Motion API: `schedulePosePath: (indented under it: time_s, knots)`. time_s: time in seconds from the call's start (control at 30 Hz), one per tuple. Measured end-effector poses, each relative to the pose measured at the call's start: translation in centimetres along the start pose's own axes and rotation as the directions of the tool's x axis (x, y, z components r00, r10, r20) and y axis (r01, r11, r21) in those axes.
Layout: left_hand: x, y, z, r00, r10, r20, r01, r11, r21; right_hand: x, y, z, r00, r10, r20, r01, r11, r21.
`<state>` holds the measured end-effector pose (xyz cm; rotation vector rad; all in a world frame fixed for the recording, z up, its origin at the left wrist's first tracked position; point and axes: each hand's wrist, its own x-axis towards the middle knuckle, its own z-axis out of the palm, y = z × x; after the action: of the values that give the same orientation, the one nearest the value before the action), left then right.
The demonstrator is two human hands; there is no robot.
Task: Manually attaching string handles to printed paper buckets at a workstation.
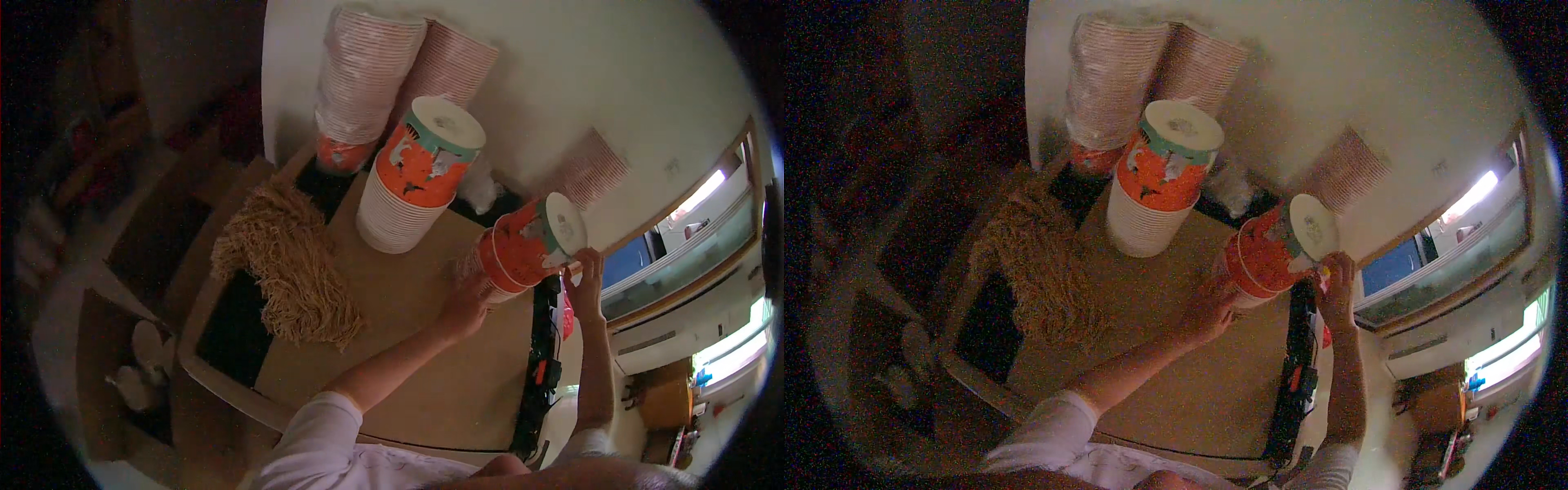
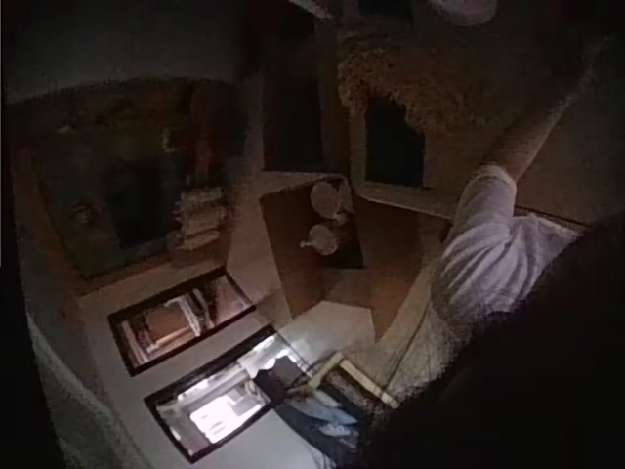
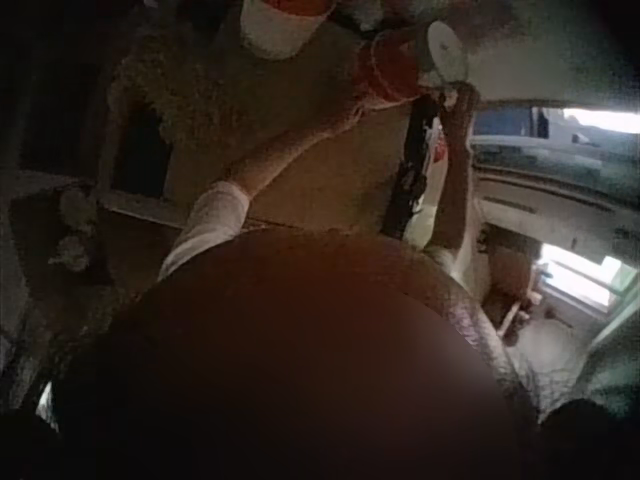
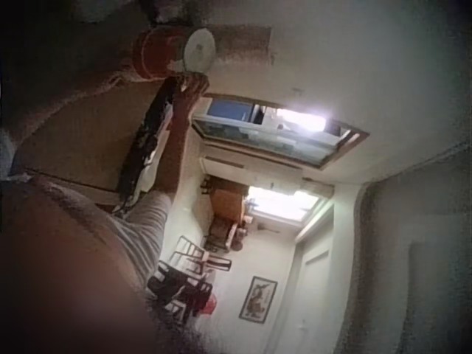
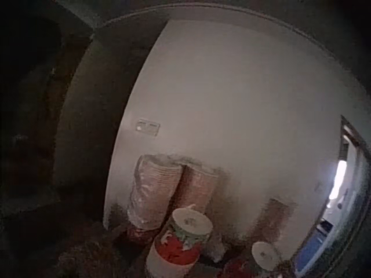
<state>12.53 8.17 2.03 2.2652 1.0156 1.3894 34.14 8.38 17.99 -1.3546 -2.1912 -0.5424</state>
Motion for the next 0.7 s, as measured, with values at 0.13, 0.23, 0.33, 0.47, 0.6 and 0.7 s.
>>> schedulePosePath:
  time_s: [0.13, 0.23, 0.33, 0.47, 0.6, 0.7]
  knots:
    - [0.2, -0.7, 1.7, 0.987, -0.09, -0.136, 0.075, 0.991, -0.111, -0.2, 0.4, 0.4, 0.999, -0.023, 0.026, 0.024, 0.999, -0.038]
    - [2.2, -4.2, 4.2, 0.94, -0.295, -0.175, 0.224, 0.914, -0.338, -0.2, 0.2, 1.0, 0.998, -0.061, -0.002, 0.061, 0.998, 0.004]
    - [5.1, -6.3, 3.9, 0.816, -0.565, 0.122, 0.555, 0.709, -0.434, -0.2, 0.2, 1.0, 0.999, -0.039, 0.018, 0.039, 0.999, -0.006]
    - [6.7, -6.9, 4.5, 0.805, -0.556, -0.208, 0.448, 0.798, -0.404, -0.1, 0.6, 1.0, 0.999, -0.036, 0.016, 0.035, 0.999, 0.017]
    - [6.8, -8.0, 5.3, 0.795, -0.572, -0.202, 0.459, 0.785, -0.417, 0.2, 1.1, 1.3, 0.997, -0.083, 0.005, 0.082, 0.996, 0.036]
    - [6.8, -7.9, 4.7, 0.798, -0.564, -0.213, 0.461, 0.799, -0.387, -0.2, 1.1, 1.7, 0.997, -0.068, 0.025, 0.069, 0.998, -0.005]
